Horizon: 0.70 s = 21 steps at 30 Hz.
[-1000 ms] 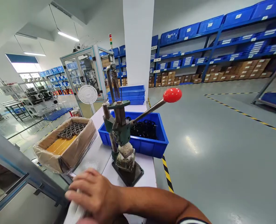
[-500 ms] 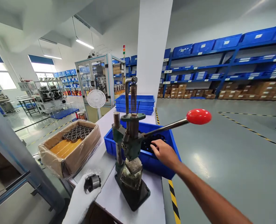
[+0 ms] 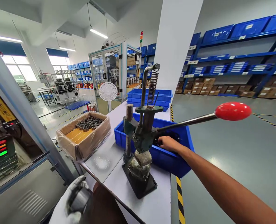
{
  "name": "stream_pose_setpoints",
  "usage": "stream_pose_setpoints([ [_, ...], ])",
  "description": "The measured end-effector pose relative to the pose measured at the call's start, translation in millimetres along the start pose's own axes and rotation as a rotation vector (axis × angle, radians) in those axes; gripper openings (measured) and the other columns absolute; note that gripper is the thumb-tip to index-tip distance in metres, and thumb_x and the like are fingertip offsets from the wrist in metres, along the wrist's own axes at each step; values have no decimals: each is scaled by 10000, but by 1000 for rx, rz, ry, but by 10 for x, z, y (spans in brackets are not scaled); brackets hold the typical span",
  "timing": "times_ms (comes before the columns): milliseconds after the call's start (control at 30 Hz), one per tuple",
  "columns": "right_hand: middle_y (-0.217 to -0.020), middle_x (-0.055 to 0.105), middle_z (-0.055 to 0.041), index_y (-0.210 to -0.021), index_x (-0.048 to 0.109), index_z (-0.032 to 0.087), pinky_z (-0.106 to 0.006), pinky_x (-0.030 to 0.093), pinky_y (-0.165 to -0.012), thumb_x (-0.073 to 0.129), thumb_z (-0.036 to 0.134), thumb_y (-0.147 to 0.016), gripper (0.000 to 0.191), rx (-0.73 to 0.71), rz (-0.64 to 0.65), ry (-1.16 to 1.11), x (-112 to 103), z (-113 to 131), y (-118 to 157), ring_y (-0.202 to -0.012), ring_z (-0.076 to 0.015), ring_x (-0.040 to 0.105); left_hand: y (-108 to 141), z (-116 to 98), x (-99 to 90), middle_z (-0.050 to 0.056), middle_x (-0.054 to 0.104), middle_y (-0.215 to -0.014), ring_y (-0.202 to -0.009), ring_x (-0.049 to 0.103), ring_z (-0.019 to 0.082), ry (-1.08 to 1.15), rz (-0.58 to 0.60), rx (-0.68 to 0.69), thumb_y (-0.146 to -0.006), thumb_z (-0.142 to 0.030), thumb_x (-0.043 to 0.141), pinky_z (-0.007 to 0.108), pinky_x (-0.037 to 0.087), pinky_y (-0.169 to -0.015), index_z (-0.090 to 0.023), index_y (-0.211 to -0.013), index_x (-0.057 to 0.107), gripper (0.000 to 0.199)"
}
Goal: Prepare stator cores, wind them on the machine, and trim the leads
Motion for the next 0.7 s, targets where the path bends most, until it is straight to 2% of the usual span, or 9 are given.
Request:
stream_pose_setpoints([
  [67, -716, 685, -89, -716, 724, 135, -283, 469, -688, 674, 188, -700, 74, 27, -55, -15, -147, 9, 125, -674, -194, 622, -1, -26, 24, 87, 676, -1082, -772, 662, 176, 114, 99, 20, -415, -578, 912, 225, 533, -624, -245, -1241, 627, 936],
  [133, -924, 703, -113, -936, 726, 133, -310, 491, -778, 590, 262, -824, 218, 69, -195, -19, -321, 88, 391, -767, -195, 638, 14, -47, 58, 60, 660, -1048, -567, 565, 76, 203, 192, 19, -514, -565, 882, 182, 425, -485, -292, -1261, 604, 843],
  [200, -1086, 662, -120, -1099, 679, 139, -328, 504, -819, 500, 338, -921, 321, 66, -427, -93, -488, 293, 794, -811, -182, 633, 39, -76, 94, 54, 647, -1036, -529, 517, 54, 240, 244, 17, -585, -552, 853, 183, 387, -466, -314, -1276, 583, 779],
  [267, -1083, 634, -88, -1094, 679, 179, -308, 518, -749, 558, 371, -921, 286, -75, -662, -318, -619, 647, 1265, -793, -166, 617, 53, -106, 137, 65, 655, -1011, -561, 538, 82, 217, 273, -9, -626, -555, 828, 214, 435, -507, -307, -1282, 573, 746],
  [300, -1064, 622, -74, -1095, 681, 204, -290, 515, -718, 590, 319, -916, 231, -170, -652, -424, -657, 874, 1484, -811, -162, 611, 51, -117, 164, 73, 664, -1005, -586, 559, 101, 187, 283, -28, -619, -566, 829, 236, 471, -542, -298, -1282, 571, 761],
  [367, -1016, 608, -59, -1132, 662, 234, -292, 521, -759, 591, 171, -910, 242, -453, -437, -558, -678, 1391, 1834, -884, -168, 612, 34, -125, 230, 93, 682, -1015, -695, 628, 167, 95, 289, -40, -522, -605, 864, 291, 543, -648, -270, -1270, 574, 870],
  [500, -986, 598, -78, -1234, 575, 193, -264, 542, -709, 566, 63, -891, 366, -815, -143, -838, -541, 2235, 2167, -858, -150, 602, 37, -118, 369, 123, 689, -1082, -966, 669, 304, -167, 228, 109, -291, -579, 934, 383, 575, -866, -199, -1174, 608, 1016],
  [600, -1005, 575, -96, -1252, 566, 168, -244, 535, -671, 545, 50, -896, 376, -855, -163, -910, -378, 2488, 2246, -849, -143, 592, 122, -156, 395, 113, 704, -1040, -946, 690, 301, -286, 110, 197, -355, -459, 947, 368, 597, -827, -172, -1101, 623, 862],
  [700, -1035, 555, -129, -1312, 533, 119, -267, 540, -681, 538, 56, -878, 438, -946, -124, -880, -281, 2514, 2264, -892, -171, 584, 208, -212, 332, 100, 711, -1053, -943, 705, 276, -304, 69, 219, -441, -399, 930, 320, 604, -788, -169, -1112, 617, 775],
])
Point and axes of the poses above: each hand's wrist, its own y-axis away from the middle knuckle, its own x-axis out of the palm, z = x × y, the point moved 1 cm from there along -y, towards the middle knuckle
